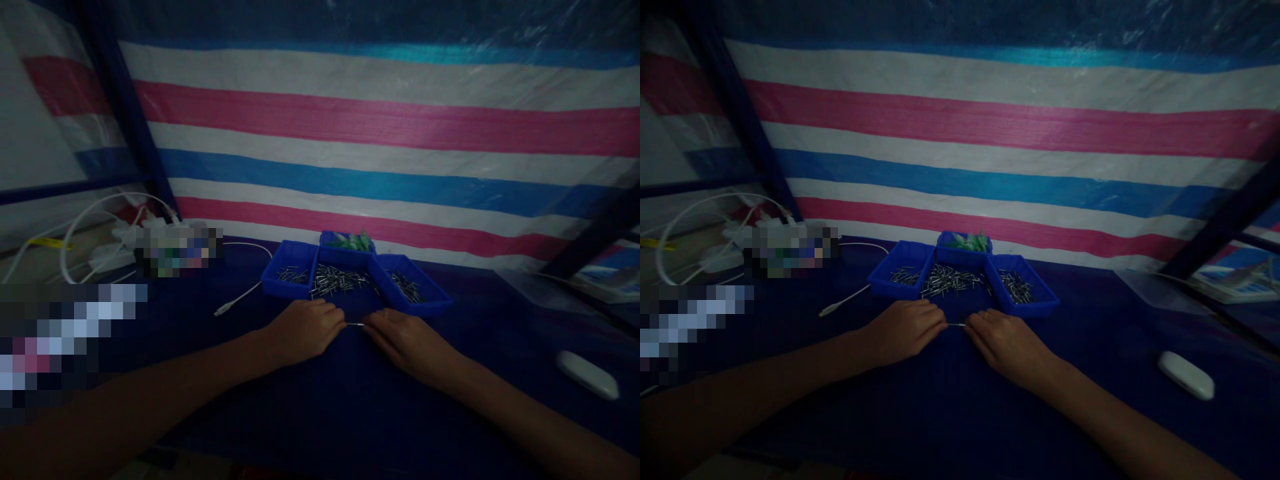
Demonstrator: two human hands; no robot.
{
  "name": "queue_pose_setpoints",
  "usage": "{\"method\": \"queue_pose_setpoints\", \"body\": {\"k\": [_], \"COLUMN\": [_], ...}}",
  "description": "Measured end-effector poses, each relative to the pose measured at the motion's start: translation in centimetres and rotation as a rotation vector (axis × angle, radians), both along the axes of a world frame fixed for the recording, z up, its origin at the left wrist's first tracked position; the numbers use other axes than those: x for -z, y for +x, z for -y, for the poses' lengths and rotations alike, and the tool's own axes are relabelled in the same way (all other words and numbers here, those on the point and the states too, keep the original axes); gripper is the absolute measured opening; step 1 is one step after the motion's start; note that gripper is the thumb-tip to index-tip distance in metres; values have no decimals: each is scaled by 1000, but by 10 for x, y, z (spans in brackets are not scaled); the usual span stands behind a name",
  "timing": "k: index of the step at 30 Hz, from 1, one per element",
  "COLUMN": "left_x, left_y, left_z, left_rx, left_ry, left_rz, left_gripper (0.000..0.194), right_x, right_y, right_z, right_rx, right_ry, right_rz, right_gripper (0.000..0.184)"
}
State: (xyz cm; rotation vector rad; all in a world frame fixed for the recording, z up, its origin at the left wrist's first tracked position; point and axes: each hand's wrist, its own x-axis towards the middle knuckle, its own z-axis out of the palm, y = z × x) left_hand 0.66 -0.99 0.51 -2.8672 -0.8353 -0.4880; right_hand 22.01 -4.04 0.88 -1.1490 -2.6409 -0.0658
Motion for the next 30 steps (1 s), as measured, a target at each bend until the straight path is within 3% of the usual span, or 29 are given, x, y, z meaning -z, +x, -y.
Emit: {"method": "queue_pose_setpoints", "body": {"k": [30], "left_x": [1], "left_y": [-1], "left_z": [0], "left_rx": [4], "left_ry": [-5], "left_rz": [-14], "left_gripper": [16], "right_x": [-1], "right_y": [-1], "right_z": [0], "right_rx": [13], "right_ry": [-32], "right_rz": [19], "right_gripper": [15]}}
